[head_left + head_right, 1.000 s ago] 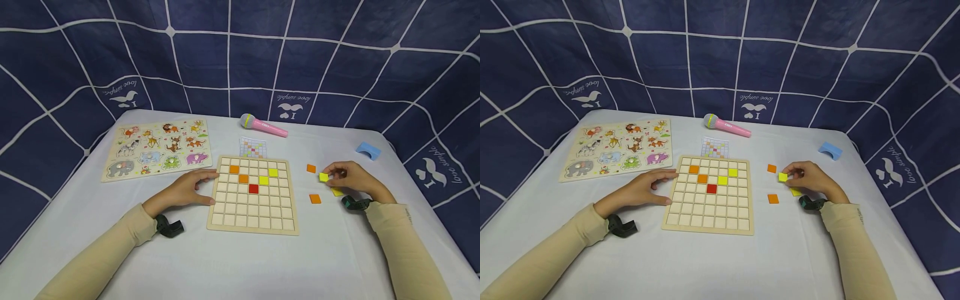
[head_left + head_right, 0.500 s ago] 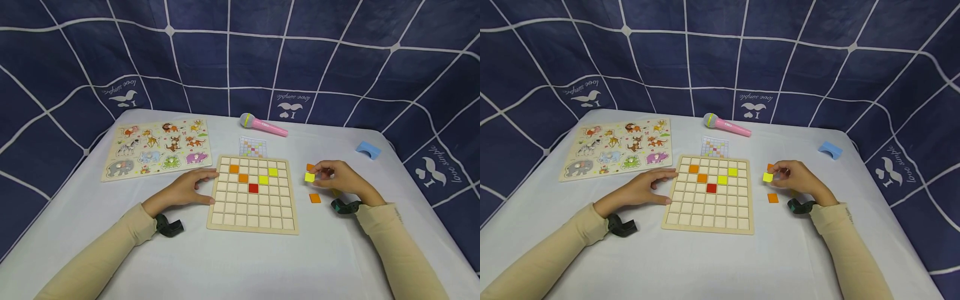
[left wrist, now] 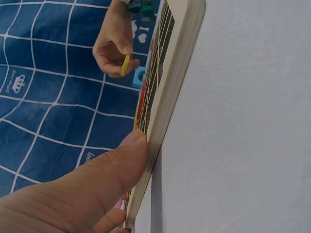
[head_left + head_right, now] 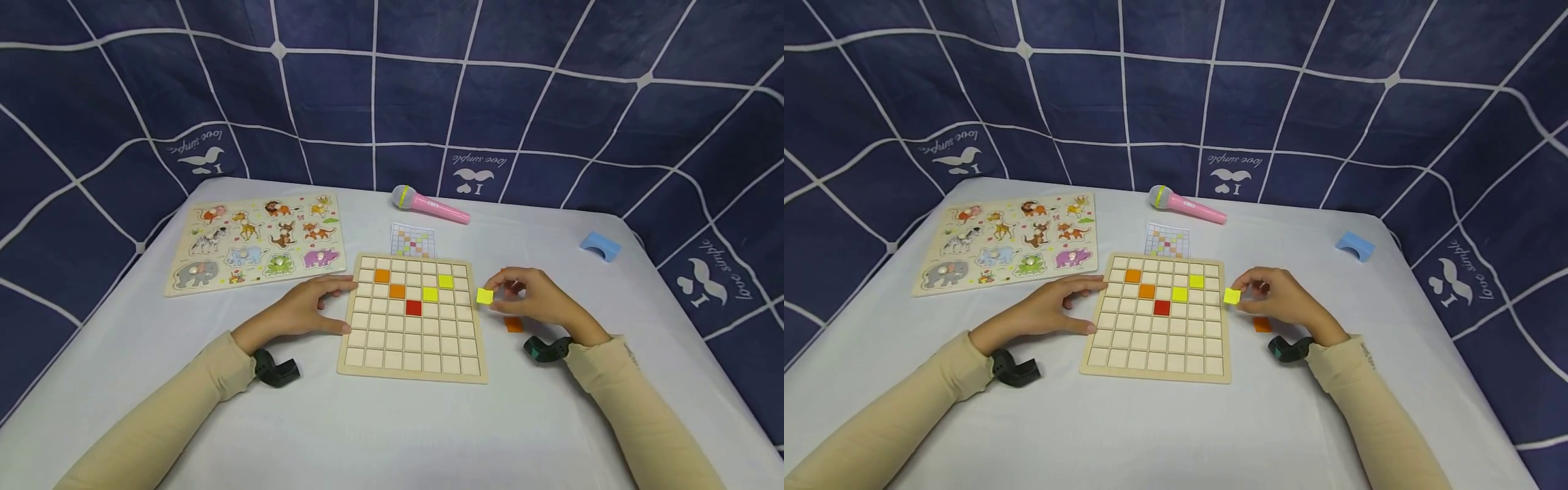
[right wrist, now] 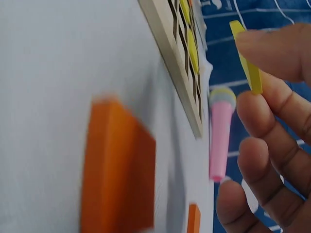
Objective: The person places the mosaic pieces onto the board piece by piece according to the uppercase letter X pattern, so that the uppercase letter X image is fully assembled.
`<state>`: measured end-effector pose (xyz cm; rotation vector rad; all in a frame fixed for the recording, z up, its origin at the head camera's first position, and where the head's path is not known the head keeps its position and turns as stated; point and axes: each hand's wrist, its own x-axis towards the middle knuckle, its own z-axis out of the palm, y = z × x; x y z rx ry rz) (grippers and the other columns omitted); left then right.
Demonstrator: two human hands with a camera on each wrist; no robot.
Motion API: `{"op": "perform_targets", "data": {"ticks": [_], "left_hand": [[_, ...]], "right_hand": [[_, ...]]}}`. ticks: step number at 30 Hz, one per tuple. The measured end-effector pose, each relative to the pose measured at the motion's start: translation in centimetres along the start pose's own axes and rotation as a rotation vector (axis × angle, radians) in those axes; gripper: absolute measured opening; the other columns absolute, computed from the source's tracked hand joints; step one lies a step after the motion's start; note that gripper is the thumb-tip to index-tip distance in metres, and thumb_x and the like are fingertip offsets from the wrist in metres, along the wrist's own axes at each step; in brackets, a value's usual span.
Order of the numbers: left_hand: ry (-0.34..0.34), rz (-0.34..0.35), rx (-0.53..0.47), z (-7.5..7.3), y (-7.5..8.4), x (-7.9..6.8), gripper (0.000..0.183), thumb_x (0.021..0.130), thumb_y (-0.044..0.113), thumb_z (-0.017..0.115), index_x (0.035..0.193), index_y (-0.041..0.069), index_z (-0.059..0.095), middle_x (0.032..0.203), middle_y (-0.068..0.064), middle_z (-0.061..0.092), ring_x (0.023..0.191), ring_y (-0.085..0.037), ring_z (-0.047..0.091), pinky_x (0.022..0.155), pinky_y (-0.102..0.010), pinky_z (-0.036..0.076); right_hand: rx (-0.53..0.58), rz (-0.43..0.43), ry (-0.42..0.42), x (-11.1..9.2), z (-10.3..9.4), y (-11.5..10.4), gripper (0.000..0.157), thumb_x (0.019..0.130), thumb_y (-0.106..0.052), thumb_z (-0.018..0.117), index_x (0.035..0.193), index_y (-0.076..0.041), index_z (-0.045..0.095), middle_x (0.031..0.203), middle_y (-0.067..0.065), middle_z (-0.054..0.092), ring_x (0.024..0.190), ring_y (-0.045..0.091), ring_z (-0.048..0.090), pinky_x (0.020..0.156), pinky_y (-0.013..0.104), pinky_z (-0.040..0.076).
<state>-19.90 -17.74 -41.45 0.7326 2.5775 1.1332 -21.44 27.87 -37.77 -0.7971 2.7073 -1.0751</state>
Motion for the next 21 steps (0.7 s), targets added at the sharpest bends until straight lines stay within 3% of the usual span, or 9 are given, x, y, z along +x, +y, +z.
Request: {"op": "perform_targets", "data": {"ticks": [8, 21], "left_hand": [[-0.001, -0.002, 0.002, 0.0, 0.1, 0.0, 0.083, 0.084, 0.027, 0.096, 0.154, 0.003, 0.06, 0.167, -0.019, 0.046, 0.127, -0.03, 0.058, 0.089, -0.034, 0.05], [-0.003, -0.006, -0.001, -0.1, 0.1, 0.0, 0.083, 0.084, 0.028, 0.096, 0.154, 0.003, 0.059, 0.167, -0.019, 0.045, 0.126, -0.029, 0.058, 0.088, -0.033, 0.049]], "right_hand": [[0.015, -0.014, -0.006, 0.6, 1.7, -1.1, 0.026, 0.088, -0.004, 0.089, 0.112, -0.002, 0.079, 0.103, 0.003, 0.074, 0.091, 0.021, 0.058, 0.084, 0.031, 0.052], [0.074, -0.073, -0.049, 2.2, 4.1, -2.7, 0.025, 0.088, -0.005, 0.09, 0.111, -0.002, 0.08, 0.091, 0.0, 0.07, 0.084, 0.023, 0.058, 0.079, 0.032, 0.049]]}}
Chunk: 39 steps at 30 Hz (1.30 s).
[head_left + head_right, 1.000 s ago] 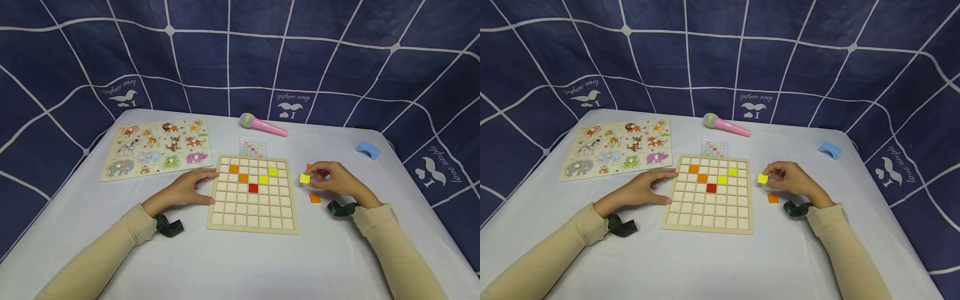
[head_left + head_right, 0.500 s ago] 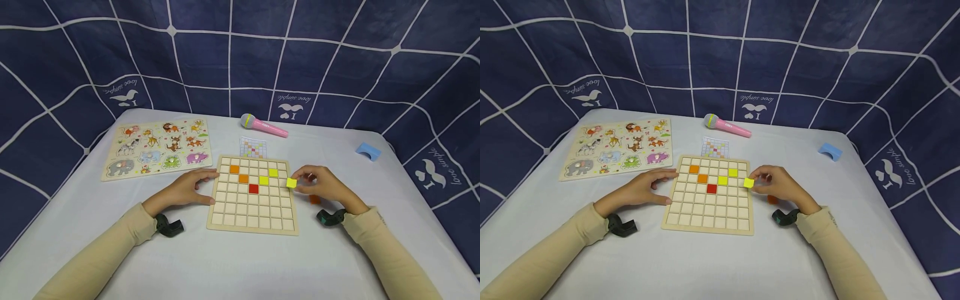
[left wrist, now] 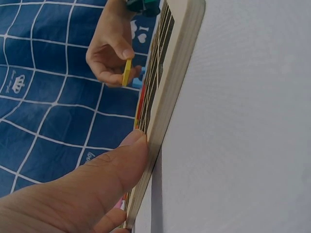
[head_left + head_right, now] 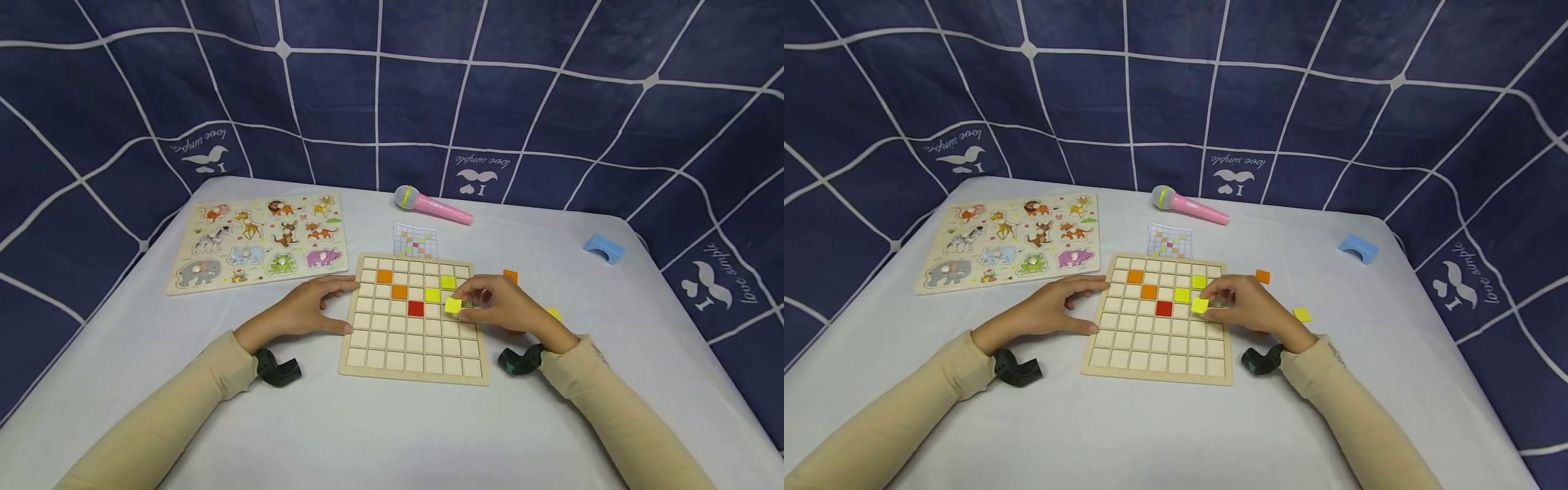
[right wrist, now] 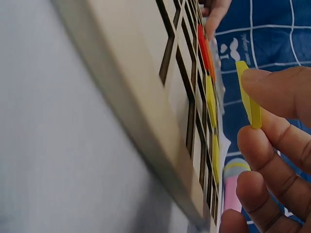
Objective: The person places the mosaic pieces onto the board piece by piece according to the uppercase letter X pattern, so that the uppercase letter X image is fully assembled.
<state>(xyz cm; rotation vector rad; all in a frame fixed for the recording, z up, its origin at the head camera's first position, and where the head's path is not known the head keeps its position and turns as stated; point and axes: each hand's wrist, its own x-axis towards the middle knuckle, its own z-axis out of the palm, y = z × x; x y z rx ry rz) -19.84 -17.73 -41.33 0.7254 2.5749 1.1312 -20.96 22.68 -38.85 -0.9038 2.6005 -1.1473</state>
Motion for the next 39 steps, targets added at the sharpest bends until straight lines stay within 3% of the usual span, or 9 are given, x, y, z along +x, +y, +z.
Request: {"op": "perform_targets", "data": {"ticks": [30, 39], "left_hand": [[0.0, -0.006, -0.004, 0.0, 0.0, 0.0, 0.084, 0.083, 0.027, 0.096, 0.155, 0.003, 0.059, 0.167, -0.019, 0.045, 0.127, -0.029, 0.058, 0.089, -0.034, 0.049], [-0.005, -0.005, -0.001, 0.0, 0.1, 0.1, 0.084, 0.084, 0.027, 0.096, 0.155, 0.003, 0.058, 0.167, -0.018, 0.046, 0.127, -0.029, 0.057, 0.089, -0.034, 0.049]], "right_hand": [[-0.004, -0.081, -0.117, 3.8, 3.7, -3.5, 0.021, 0.089, -0.006, 0.089, 0.109, -0.005, 0.081, 0.094, 0.0, 0.073, 0.078, 0.016, 0.055, 0.07, 0.026, 0.045], [-0.067, -0.099, -0.158, 4.5, 4.5, -4.8, 0.019, 0.088, -0.01, 0.089, 0.105, -0.007, 0.082, 0.09, -0.004, 0.07, 0.078, 0.012, 0.055, 0.072, 0.028, 0.046]]}}
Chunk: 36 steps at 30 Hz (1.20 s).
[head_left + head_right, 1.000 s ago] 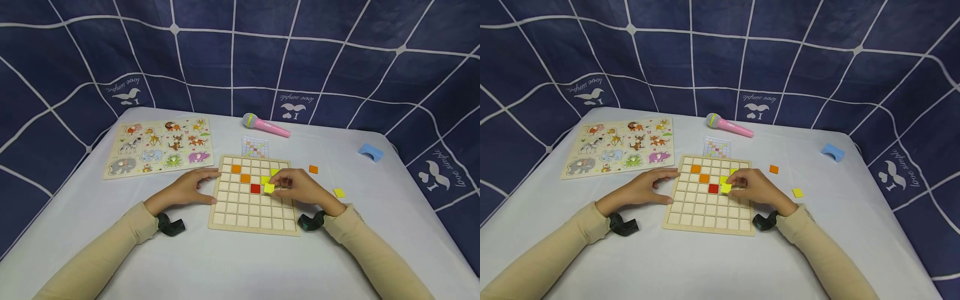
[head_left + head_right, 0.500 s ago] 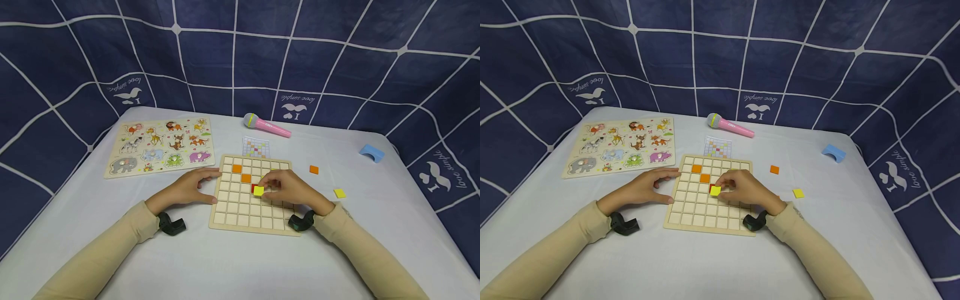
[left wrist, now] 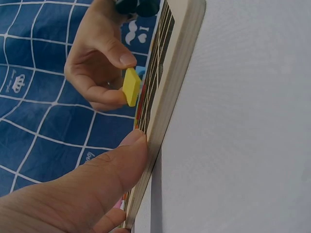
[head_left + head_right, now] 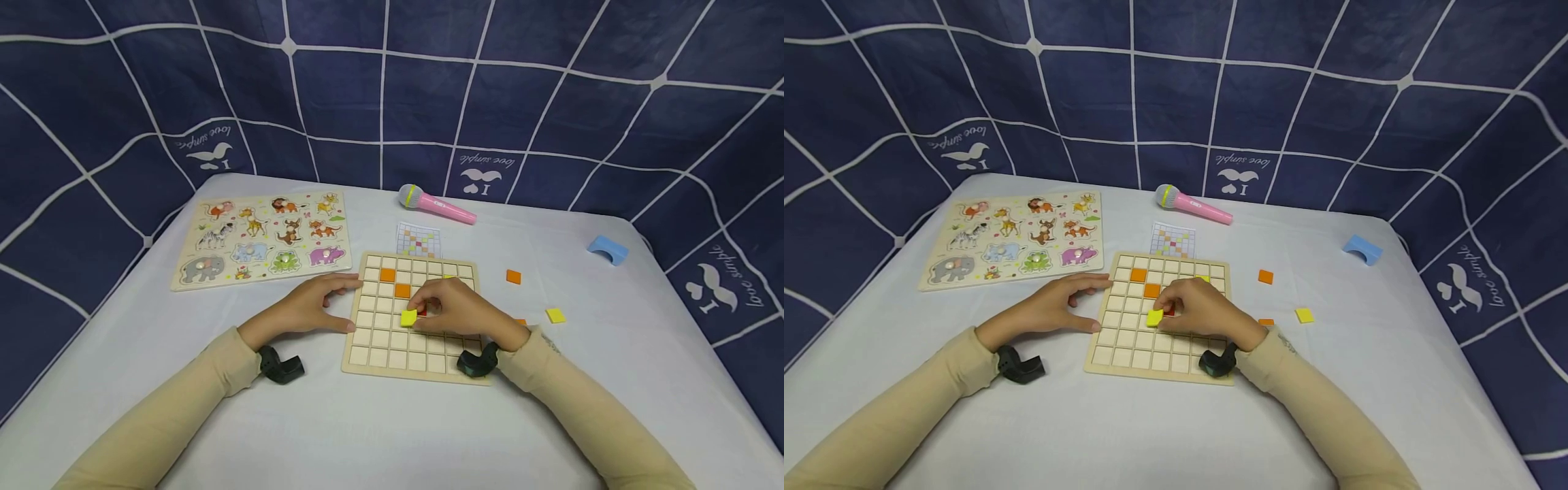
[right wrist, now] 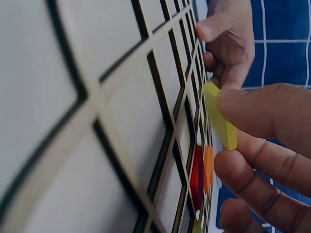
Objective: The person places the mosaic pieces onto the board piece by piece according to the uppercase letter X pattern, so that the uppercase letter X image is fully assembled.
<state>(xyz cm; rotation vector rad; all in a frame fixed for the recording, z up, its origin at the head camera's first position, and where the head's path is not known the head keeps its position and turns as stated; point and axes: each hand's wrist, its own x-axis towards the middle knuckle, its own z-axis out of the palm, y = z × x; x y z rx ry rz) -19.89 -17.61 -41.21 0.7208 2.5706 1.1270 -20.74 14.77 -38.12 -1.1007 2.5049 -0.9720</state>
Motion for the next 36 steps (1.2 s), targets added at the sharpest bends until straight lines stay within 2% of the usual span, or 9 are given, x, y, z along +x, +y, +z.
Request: {"op": "perform_targets", "data": {"ticks": [9, 25, 36], "left_hand": [[-0.002, -0.01, -0.007, 0.1, 0.1, 0.1, 0.083, 0.084, 0.028, 0.096, 0.155, 0.003, 0.059, 0.167, -0.017, 0.047, 0.128, -0.029, 0.057, 0.091, -0.036, 0.05], [0.002, -0.012, -0.004, 0.1, 0.0, 0.1, 0.085, 0.083, 0.028, 0.097, 0.155, 0.004, 0.059, 0.167, -0.018, 0.046, 0.129, -0.03, 0.057, 0.091, -0.037, 0.05], [-0.003, -0.03, -0.004, 0.1, 0.0, 0.0, 0.085, 0.083, 0.028, 0.097, 0.155, 0.004, 0.059, 0.168, -0.018, 0.044, 0.131, -0.031, 0.058, 0.093, -0.038, 0.05]], "right_hand": [[-0.095, -0.046, -0.02, 0.8, 0.7, -0.7, 0.017, 0.088, -0.01, 0.09, 0.102, -0.006, 0.083, 0.088, -0.003, 0.07, 0.075, 0.006, 0.055, 0.07, 0.026, 0.048], [-0.168, 0.026, -0.041, 1.2, 1.0, -1.4, 0.02, 0.086, -0.011, 0.092, 0.103, -0.009, 0.083, 0.091, -0.004, 0.07, 0.08, 0.01, 0.057, 0.073, 0.028, 0.049], [-0.167, 0.044, -0.04, 0.9, 0.6, -1.4, 0.019, 0.085, -0.012, 0.091, 0.102, -0.011, 0.083, 0.091, -0.006, 0.07, 0.081, 0.01, 0.058, 0.074, 0.03, 0.049]]}}
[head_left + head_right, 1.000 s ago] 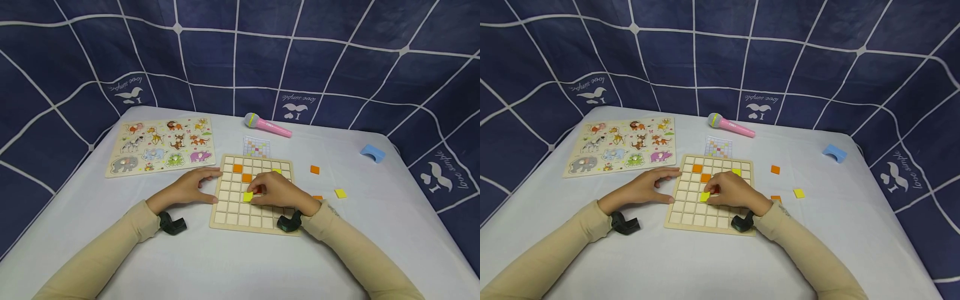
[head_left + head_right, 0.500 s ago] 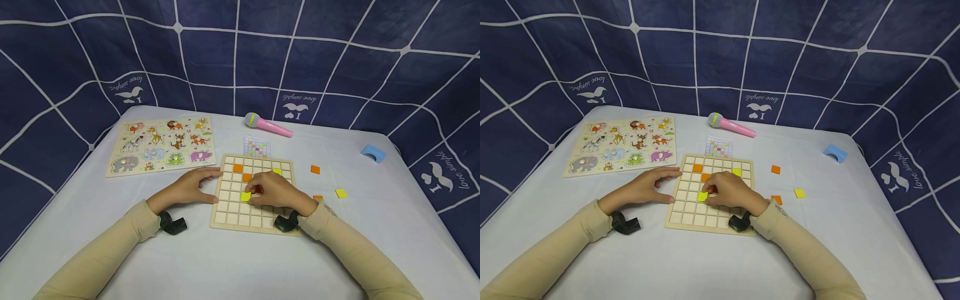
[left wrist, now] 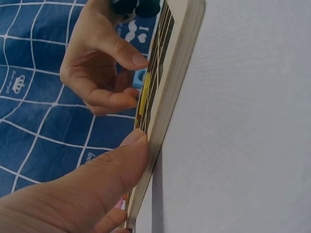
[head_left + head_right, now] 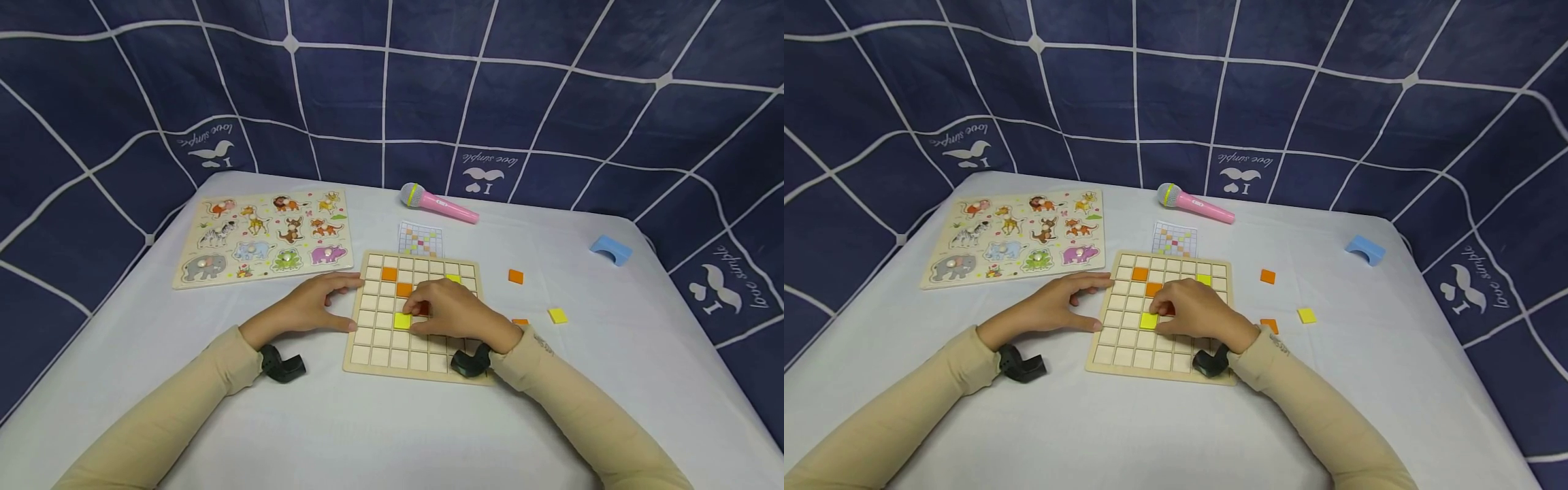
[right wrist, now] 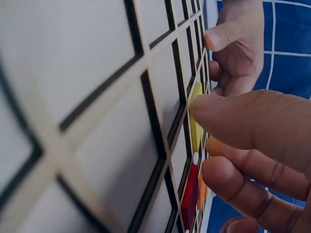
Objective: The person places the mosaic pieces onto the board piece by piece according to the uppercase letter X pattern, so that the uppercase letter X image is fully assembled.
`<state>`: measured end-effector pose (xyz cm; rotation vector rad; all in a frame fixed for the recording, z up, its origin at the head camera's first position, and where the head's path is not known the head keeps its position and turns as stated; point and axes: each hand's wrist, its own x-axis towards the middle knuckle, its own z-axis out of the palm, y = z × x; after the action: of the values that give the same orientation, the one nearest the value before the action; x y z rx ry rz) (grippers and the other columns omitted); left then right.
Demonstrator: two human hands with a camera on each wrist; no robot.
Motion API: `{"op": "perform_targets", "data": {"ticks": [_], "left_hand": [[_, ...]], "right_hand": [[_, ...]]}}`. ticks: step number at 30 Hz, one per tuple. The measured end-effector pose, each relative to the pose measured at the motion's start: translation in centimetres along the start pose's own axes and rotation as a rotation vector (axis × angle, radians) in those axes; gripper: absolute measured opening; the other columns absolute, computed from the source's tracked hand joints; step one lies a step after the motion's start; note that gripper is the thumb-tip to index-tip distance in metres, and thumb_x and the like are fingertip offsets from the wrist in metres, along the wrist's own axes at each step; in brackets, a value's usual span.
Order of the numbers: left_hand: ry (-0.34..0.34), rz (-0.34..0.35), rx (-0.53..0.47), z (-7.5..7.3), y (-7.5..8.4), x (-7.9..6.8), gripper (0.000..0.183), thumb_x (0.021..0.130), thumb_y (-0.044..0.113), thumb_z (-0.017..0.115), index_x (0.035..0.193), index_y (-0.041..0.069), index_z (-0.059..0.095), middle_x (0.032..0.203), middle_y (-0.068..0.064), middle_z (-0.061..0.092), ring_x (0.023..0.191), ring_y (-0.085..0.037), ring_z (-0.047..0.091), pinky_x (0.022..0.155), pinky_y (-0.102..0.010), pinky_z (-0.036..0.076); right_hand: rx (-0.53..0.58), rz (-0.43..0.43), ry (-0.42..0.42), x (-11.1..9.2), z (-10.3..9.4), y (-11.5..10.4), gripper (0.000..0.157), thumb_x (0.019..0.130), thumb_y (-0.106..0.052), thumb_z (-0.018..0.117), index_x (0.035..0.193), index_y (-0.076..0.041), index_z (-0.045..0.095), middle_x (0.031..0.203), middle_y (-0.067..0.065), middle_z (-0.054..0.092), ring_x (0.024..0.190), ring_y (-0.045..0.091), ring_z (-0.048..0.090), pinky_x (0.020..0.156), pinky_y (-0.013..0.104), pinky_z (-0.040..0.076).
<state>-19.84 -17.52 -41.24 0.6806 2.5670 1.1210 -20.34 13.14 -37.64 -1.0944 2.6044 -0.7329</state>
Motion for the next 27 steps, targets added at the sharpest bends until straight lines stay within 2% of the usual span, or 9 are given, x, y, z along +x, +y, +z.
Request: {"op": "perform_targets", "data": {"ticks": [5, 11, 16, 27], "left_hand": [[0.001, 0.001, 0.005, 0.0, 0.1, 0.0, 0.085, 0.083, 0.028, 0.097, 0.155, 0.004, 0.058, 0.168, -0.018, 0.044, 0.131, -0.031, 0.057, 0.092, -0.038, 0.051], [0.004, 0.003, 0.007, 0.0, 0.1, 0.0, 0.085, 0.083, 0.028, 0.097, 0.155, 0.004, 0.059, 0.168, -0.018, 0.045, 0.129, -0.03, 0.057, 0.091, -0.037, 0.05], [0.005, 0.006, 0.002, 0.0, 0.2, 0.0, 0.084, 0.083, 0.027, 0.097, 0.155, 0.004, 0.059, 0.168, -0.018, 0.045, 0.129, -0.03, 0.057, 0.091, -0.037, 0.05], [0.002, 0.006, 0.003, 0.0, 0.1, 0.0, 0.084, 0.083, 0.027, 0.097, 0.155, 0.004, 0.059, 0.168, -0.018, 0.044, 0.13, -0.03, 0.057, 0.092, -0.037, 0.049]], "right_hand": [[0.045, -0.018, 0.008, -0.7, -0.5, 0.5, 0.017, 0.087, -0.013, 0.091, 0.102, -0.012, 0.083, 0.089, -0.008, 0.069, 0.081, 0.011, 0.057, 0.078, 0.032, 0.046], [0.158, -0.039, 0.022, -1.8, -1.2, 1.8, 0.018, 0.088, -0.009, 0.088, 0.105, -0.009, 0.083, 0.09, -0.005, 0.069, 0.073, 0.012, 0.051, 0.07, 0.029, 0.042], [0.233, -0.016, 0.045, -3.0, -1.8, 2.8, 0.017, 0.09, -0.005, 0.086, 0.106, -0.006, 0.082, 0.09, -0.003, 0.068, 0.072, 0.015, 0.051, 0.067, 0.027, 0.043], [0.282, 0.043, 0.137, -5.7, -3.4, 5.1, 0.017, 0.092, -0.006, 0.087, 0.108, -0.006, 0.083, 0.095, -0.001, 0.073, 0.072, 0.014, 0.051, 0.072, 0.028, 0.044]]}}
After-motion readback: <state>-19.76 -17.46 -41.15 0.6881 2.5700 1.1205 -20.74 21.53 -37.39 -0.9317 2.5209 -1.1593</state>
